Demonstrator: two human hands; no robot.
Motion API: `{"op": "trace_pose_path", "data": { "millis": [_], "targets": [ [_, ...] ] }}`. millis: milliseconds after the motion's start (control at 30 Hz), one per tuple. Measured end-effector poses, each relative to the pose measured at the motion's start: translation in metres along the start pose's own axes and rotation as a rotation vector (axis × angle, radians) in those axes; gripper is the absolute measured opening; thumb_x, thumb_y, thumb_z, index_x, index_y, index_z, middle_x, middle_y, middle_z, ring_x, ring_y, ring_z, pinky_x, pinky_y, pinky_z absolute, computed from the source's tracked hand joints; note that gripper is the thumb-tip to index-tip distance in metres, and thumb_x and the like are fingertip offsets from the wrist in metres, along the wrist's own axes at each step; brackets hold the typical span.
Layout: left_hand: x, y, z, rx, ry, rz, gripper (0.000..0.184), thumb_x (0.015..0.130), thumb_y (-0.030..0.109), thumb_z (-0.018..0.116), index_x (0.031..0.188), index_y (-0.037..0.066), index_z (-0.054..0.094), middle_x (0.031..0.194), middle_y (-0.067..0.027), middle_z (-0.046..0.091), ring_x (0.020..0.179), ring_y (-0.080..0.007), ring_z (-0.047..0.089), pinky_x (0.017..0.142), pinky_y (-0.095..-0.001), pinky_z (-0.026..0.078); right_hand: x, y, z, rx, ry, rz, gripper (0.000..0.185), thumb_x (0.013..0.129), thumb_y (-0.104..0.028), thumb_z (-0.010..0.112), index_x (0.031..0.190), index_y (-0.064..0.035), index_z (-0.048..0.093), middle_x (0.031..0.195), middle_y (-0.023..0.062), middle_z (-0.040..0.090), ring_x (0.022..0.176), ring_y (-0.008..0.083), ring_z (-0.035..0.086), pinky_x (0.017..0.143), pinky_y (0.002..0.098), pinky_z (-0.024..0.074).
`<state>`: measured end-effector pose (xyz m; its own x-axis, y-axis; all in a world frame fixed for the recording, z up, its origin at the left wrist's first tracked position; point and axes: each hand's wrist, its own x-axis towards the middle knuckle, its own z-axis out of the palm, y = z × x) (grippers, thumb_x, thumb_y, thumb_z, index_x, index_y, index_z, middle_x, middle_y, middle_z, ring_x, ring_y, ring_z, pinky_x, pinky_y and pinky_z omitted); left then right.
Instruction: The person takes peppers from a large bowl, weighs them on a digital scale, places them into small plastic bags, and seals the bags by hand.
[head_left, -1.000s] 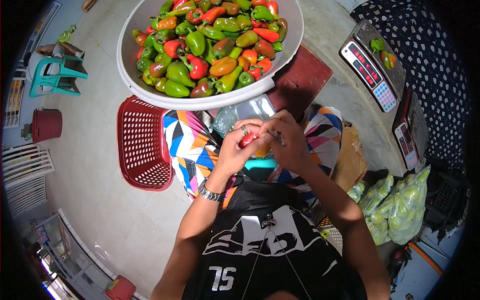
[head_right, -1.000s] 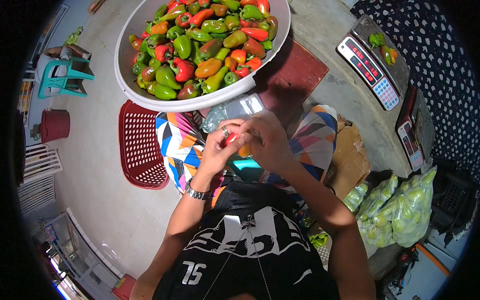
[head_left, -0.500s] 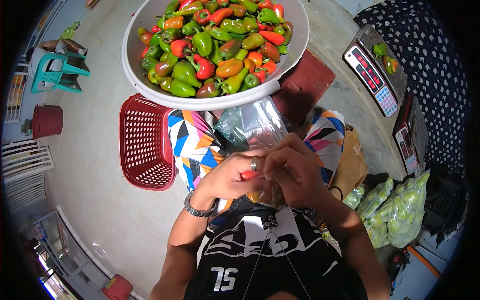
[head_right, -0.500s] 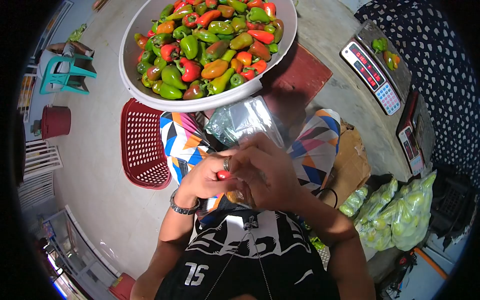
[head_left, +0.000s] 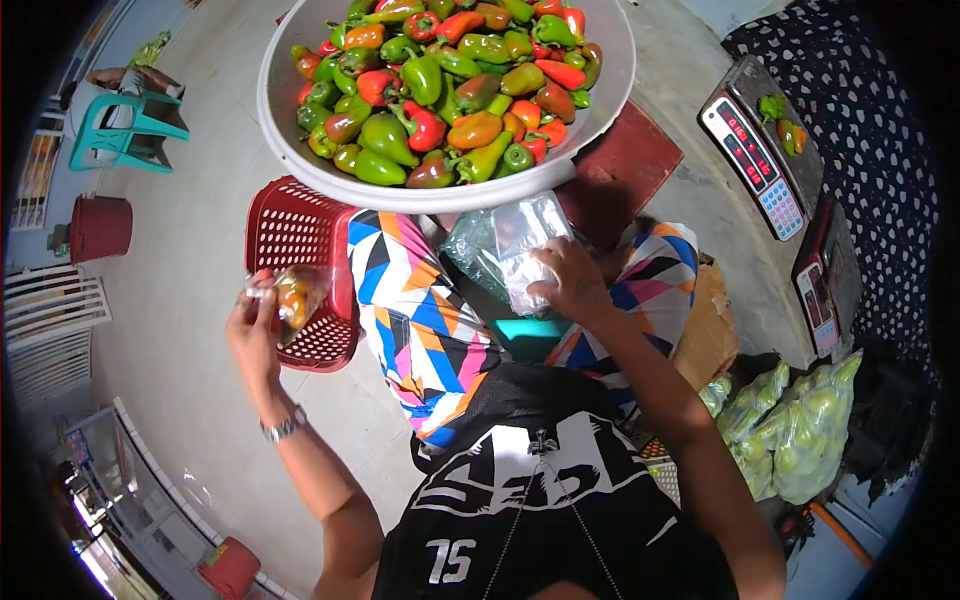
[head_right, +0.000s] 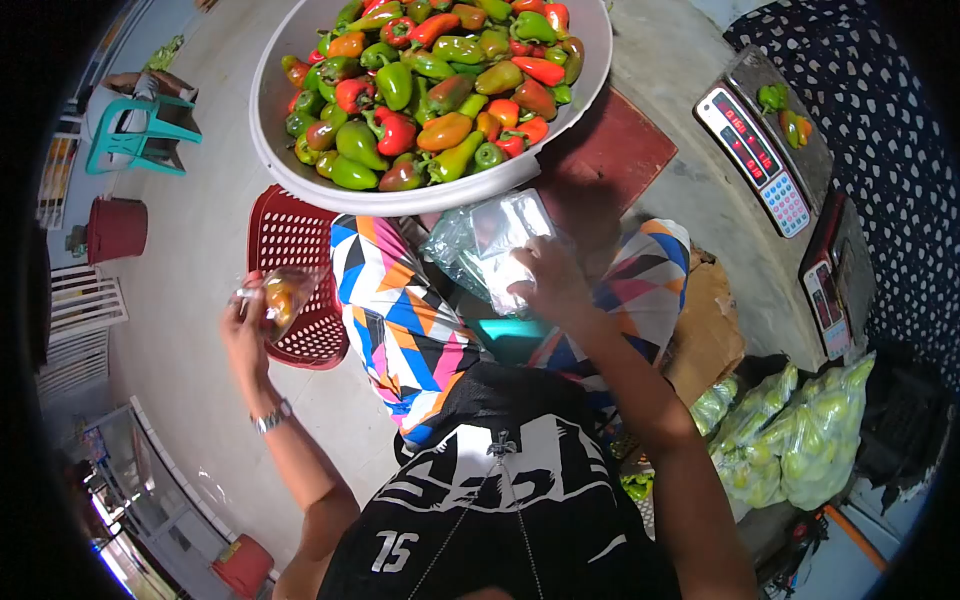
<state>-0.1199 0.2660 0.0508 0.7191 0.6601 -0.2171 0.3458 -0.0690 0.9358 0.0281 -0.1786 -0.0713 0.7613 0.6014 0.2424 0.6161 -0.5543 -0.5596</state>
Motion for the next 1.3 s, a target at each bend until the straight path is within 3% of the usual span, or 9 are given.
{"op": "trace_pose_path", "data": {
  "millis": [167, 400, 467, 667, 800, 900, 1033, 1233, 1300],
  "targets": [
    [0.095, -0.212, -0.011, 0.935, 0.184, 0.146, 0.022, 0.084, 0.001, 0.07, 0.105, 0.001, 0.076, 0.097, -0.0142, 0.079, 0.082, -0.0226, 0.075, 0.076, -0.0358, 0.058, -0.006, 0.023, 0.039, 0.021, 0.192, -0.196, 0.032, 0.079, -0.011, 0.078, 0.107, -0.0131, 0.064, 0.092, 0.0062, 0.063, 0.092, 0.0319, 0.063, 0.082, 0.0445, 0.0505],
    [0.112, -0.37, 0.006, 1.108, 0.035, 0.117, 0.047, 0.082, 0.041, 0.077, 0.075, -0.005, 0.07, 0.077, -0.0303, 0.07, 0.079, -0.0488, 0.072, 0.068, -0.0539, 0.057, 0.006, 0.011, 0.01, 0.116, 0.214, 0.134, 0.012, 0.09, -0.007, 0.073, 0.101, -0.0054, 0.069, 0.095, 0.009, 0.069, 0.083, 0.0282, 0.067, 0.075, 0.04, 0.0534],
    [0.106, -0.354, 0.016, 1.199, 0.027, 0.076, 0.067, 0.08, 0.061, 0.078, 0.074, -0.005, 0.068, 0.078, -0.0293, 0.071, 0.079, -0.0481, 0.072, 0.068, -0.0518, 0.059, 0.011, -0.006, -0.008, 0.182, 0.235, 0.267, 0.012, 0.093, -0.009, 0.07, 0.103, -0.0039, 0.068, 0.096, 0.0099, 0.069, 0.084, 0.0265, 0.067, 0.074, 0.0393, 0.0536],
    [0.105, -0.33, 0.022, 1.102, -0.114, 0.065, 0.025, 0.082, 0.026, 0.071, 0.077, 0.002, 0.073, 0.073, -0.0233, 0.071, 0.079, -0.0426, 0.074, 0.07, -0.0483, 0.06, 0.021, -0.041, -0.068, 0.459, 0.242, 0.42, 0.011, 0.101, -0.013, 0.061, 0.105, -0.0043, 0.064, 0.098, 0.0108, 0.071, 0.093, 0.0219, 0.067, 0.083, 0.0373, 0.0529],
    [0.088, -0.217, 0.056, 0.351, -0.012, -0.146, 0.011, 0.092, 0.003, 0.063, 0.087, -0.001, 0.072, 0.076, -0.0082, 0.071, 0.067, -0.0166, 0.069, 0.057, -0.0307, 0.056, 0.016, -0.031, -0.097, 1.014, 0.119, 0.526, 0.025, 0.105, -0.025, 0.053, 0.104, -0.0012, 0.061, 0.099, 0.0108, 0.071, 0.096, 0.0187, 0.065, 0.089, 0.0355, 0.0501],
    [0.068, -0.135, 0.072, -0.055, 0.23, 0.077, 0.011, 0.101, 0.01, 0.066, 0.096, 0.001, 0.07, 0.077, -0.0003, 0.062, 0.066, -0.0069, 0.054, 0.061, -0.0201, 0.046, 0.022, -0.054, -0.118, 1.292, 0.08, 0.539, 0.03, 0.107, -0.03, 0.049, 0.099, -0.0024, 0.059, 0.101, 0.0122, 0.07, 0.097, 0.0218, 0.064, 0.092, 0.0372, 0.0485],
    [-0.024, 0.018, 0.129, -0.041, 0.069, 0.422, 0.007, 0.095, 0.003, 0.07, 0.102, 0.001, 0.068, 0.103, -0.0085, 0.07, 0.088, -0.0145, 0.065, 0.081, -0.0299, 0.054, 0.03, -0.057, -0.127, 1.423, 0.069, 0.392, 0.025, 0.106, -0.025, 0.05, 0.099, -0.0033, 0.059, 0.1, 0.0126, 0.068, 0.099, 0.0234, 0.064, 0.092, 0.0395, 0.049],
    [-0.068, 0.13, 0.225, 0.121, -0.555, 0.772, 0.085, 0.073, 0.02, 0.089, 0.147, 0.004, 0.051, 0.131, -0.0134, 0.065, 0.117, -0.0247, 0.064, 0.103, -0.0373, 0.049, 0.055, -0.06, -0.131, 1.322, 0.028, 0.419, 0.021, 0.099, -0.021, 0.057, 0.103, -0.001, 0.06, 0.092, 0.0077, 0.064, 0.096, 0.0202, 0.063, 0.091, 0.0368, 0.0492],
    [-0.068, 0.146, 0.253, 0.138, -0.526, 0.847, 0.06, 0.08, 0.015, 0.084, 0.133, 0.001, 0.062, 0.116, -0.0117, 0.071, 0.106, -0.0198, 0.068, 0.096, -0.0336, 0.052, 0.056, -0.051, -0.135, 1.248, 0.025, 0.41, 0.023, 0.098, -0.022, 0.059, 0.106, 0.0, 0.061, 0.093, 0.0072, 0.065, 0.095, 0.0187, 0.063, 0.09, 0.0353, 0.0492]
  ]
}}
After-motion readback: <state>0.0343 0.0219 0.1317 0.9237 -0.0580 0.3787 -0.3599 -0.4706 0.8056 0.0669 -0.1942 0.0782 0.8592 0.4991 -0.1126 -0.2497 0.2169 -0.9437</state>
